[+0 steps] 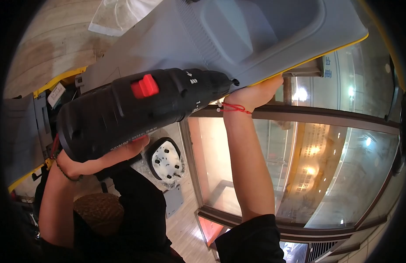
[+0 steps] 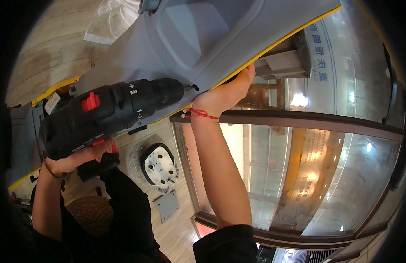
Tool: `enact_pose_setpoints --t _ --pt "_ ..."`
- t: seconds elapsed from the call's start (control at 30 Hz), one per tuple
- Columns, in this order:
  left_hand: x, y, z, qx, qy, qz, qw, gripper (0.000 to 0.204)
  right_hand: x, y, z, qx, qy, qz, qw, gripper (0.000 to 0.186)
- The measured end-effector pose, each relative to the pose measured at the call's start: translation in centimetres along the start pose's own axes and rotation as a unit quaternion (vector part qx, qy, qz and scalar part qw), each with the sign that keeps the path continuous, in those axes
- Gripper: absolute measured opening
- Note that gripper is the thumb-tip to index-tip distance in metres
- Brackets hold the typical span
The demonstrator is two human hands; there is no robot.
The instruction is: The recorder is using a screwdriver and an electric drill to remove and install screws on the body panels of a yellow electric scooter.
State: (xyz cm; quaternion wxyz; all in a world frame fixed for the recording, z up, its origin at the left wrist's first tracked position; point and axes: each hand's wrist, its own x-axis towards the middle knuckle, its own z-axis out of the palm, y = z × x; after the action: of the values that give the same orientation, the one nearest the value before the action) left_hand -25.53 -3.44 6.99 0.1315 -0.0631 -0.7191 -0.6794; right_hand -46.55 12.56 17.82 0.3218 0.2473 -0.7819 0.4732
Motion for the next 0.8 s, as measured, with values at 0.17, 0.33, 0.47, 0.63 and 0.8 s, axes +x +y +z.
enact_pose_setpoints --t 0.17,0.33,0.47,0.63,0.8 --pt "-0.1 -1.0 0.4 0.121 0.075 0.131 0.981 0.025 0.0 0.0 0.1 0.008 0.005 0.004 1.0 0.034" --pt "0.8 -0.4 0.2 0.065 0.074 0.053 0.994 0.034 0.0 -0.2 0.2 0.084 0.006 0.058 0.995 0.035" --pt "2.1 0.6 -1.5 0.032 0.013 -0.015 0.999 0.03 0.0 -0.1 0.1 0.01 0.002 0.032 0.999 0.035" --pt "1.1 -0.6 -1.3 0.078 0.043 0.02 0.996 0.038 0.2 0.1 0.2 0.053 0.011 0.055 0.997 0.034" --pt "-2.9 -5.3 -1.0 0.045 0.214 0.038 0.975 0.049 0.3 -0.5 0.3 0.084 0.003 0.069 0.994 0.034"
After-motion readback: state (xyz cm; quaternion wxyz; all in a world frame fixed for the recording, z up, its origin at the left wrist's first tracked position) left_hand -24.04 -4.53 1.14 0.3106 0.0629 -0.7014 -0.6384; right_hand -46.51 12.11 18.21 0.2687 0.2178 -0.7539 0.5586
